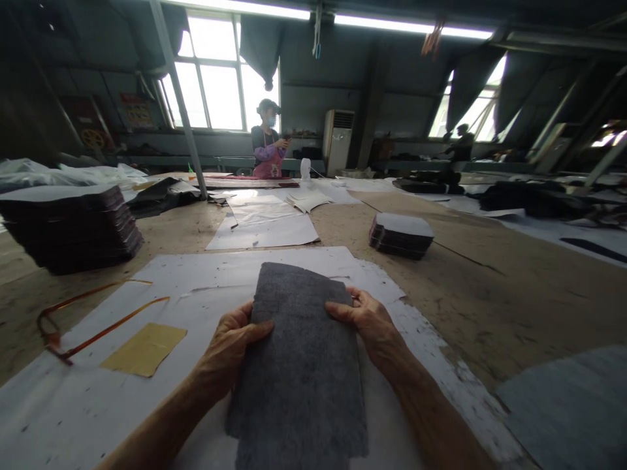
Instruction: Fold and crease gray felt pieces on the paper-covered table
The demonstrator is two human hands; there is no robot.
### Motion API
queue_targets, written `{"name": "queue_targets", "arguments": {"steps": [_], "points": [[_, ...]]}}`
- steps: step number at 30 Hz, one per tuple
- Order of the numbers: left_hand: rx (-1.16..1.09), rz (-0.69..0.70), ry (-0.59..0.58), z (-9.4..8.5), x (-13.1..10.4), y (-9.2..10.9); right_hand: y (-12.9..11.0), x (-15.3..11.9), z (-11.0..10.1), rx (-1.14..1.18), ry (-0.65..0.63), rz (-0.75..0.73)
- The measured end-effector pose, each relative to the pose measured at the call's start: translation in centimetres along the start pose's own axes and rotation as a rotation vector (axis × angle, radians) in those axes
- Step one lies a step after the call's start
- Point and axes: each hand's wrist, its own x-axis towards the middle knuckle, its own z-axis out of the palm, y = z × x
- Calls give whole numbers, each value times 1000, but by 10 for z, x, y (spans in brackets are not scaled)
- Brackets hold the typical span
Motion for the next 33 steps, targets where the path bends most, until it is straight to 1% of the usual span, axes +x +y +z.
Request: {"name": "queue_targets", "arguments": {"steps": [3,4,8,11,15,19,22,27,33], "points": [[19,12,9,-2,0,2,2,1,-4,181,-204,80],[24,17,13,-3,-1,3,3,1,-5,206,-245,102],[19,30,23,-4,-1,4,4,1,-8,216,-298,162],[23,17,33,-4,-1,5,2,-1,-8,203,-330,116],[37,18,56,-4,-1,7,-1,-4,-6,172,-335,15],[41,10,87,-2,-1,8,-5,-7,-4,158,-335,-11],[51,17,88,-3,-1,8,-6,-9,0,171,-313,-8],[70,23,110,-6,2,5,-2,-8,6,236,-224,0],[53,-17,123,-5,2,5,3,-6,7,281,-193,28]]}}
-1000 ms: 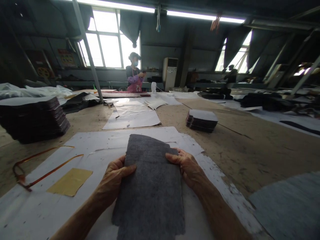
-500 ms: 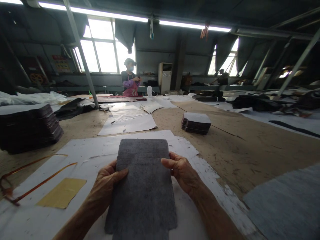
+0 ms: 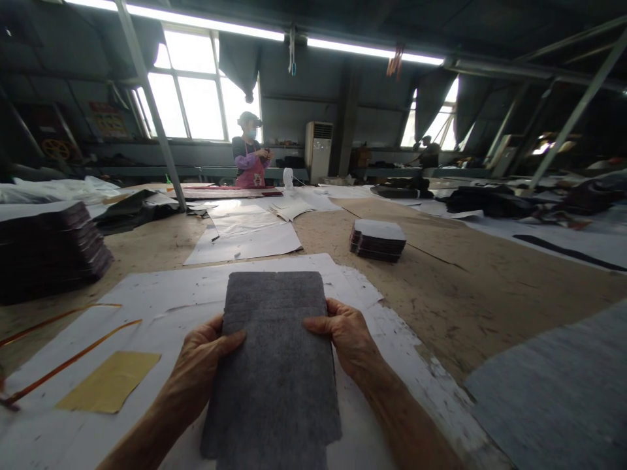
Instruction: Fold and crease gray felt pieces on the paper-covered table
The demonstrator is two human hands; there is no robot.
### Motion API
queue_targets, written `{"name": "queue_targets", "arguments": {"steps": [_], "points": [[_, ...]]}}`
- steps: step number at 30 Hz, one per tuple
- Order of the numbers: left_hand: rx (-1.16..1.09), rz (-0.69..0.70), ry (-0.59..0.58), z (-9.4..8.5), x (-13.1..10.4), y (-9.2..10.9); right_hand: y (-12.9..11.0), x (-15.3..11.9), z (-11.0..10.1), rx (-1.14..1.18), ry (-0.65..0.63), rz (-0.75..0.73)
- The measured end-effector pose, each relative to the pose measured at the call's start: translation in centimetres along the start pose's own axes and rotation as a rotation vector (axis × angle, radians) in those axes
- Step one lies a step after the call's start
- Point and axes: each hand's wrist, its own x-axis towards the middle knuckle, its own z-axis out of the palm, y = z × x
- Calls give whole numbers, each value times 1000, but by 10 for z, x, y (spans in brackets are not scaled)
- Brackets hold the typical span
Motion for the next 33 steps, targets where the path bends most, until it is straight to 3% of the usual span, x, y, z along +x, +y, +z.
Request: {"name": "queue_targets", "arguments": {"steps": [15,23,26,31,33], "points": [[-14,-35,57,3,1,1,-1,0,1,-23,19,15],[71,-28,32,-2,1,-1,0,2,-2,-193,21,0],[314,-3,97,-5,2,-2,5,4,-4,-380,74,5],[1103,79,286,-9,4,-1,11,4,-4,-827,291,-73],[1255,148,320,-11,6,-4,10,4,-4,-993,376,-113]]}}
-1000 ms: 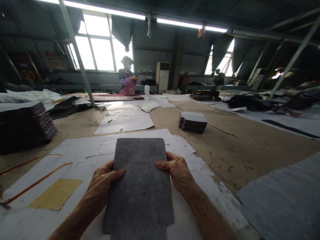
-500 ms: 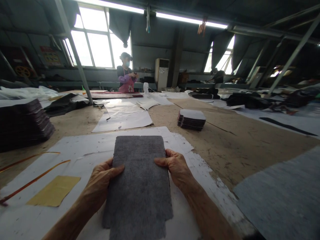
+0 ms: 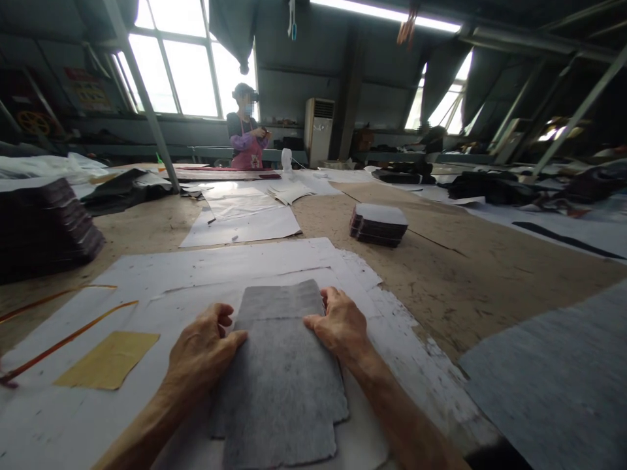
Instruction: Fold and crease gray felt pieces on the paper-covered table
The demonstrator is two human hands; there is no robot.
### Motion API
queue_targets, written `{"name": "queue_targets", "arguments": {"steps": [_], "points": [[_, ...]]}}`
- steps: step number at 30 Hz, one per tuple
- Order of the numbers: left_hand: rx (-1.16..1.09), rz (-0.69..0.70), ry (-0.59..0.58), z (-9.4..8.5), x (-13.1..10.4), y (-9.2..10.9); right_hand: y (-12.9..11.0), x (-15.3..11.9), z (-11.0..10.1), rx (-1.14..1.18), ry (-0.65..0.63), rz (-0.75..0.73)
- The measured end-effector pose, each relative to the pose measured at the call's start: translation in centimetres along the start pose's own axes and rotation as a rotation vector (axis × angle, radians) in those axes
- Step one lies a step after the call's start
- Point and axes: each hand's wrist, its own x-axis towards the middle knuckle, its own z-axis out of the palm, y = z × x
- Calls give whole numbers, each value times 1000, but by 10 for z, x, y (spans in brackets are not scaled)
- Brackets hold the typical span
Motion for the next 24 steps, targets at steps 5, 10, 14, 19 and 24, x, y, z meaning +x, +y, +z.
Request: {"name": "queue_targets", "arguments": {"steps": [5,10,14,19,24], "points": [[151,225,104,10,3,-11,4,8,-7,-246,72,-14],[370,391,155,22,8,-14,8,10,-5,-342,75,-52],[497,471,103,29,10,-15,8,3,2,-533,87,-232],[614,503,55,31,8,-13,7,-3,8,-774,31,-384],[580,506,29,30,6,-14,13,-1,10,-765,68,-422]]}}
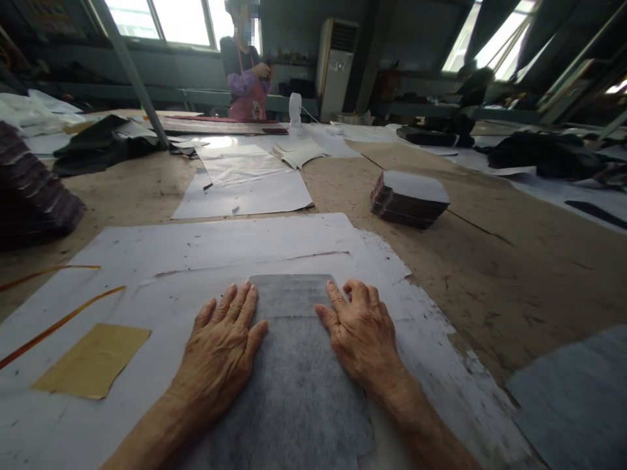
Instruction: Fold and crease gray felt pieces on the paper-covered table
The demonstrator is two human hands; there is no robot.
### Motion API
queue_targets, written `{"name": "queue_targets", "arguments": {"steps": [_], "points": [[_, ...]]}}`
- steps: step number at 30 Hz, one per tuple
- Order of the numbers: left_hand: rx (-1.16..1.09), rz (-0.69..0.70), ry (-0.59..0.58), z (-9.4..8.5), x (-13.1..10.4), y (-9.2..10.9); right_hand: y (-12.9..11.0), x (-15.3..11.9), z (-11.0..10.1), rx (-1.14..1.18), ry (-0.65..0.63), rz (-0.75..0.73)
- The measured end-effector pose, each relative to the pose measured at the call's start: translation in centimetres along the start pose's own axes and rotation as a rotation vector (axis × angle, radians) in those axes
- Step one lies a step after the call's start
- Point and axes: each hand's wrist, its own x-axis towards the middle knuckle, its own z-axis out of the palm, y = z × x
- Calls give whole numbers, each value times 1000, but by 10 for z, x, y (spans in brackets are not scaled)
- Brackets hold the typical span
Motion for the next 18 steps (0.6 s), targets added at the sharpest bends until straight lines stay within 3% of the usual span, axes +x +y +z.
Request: {"name": "queue_targets", "arguments": {"steps": [3,7,10,18], "points": [[-147,-24,35,-1,-2,-5,6,2,4,90,103,24],[-411,-273,139,-7,0,-11,14,6,10,193,304,-21],[-428,-394,177,-11,3,-13,16,9,12,177,375,-99],[-287,-238,99,-12,6,-7,25,12,15,171,331,-71]]}}
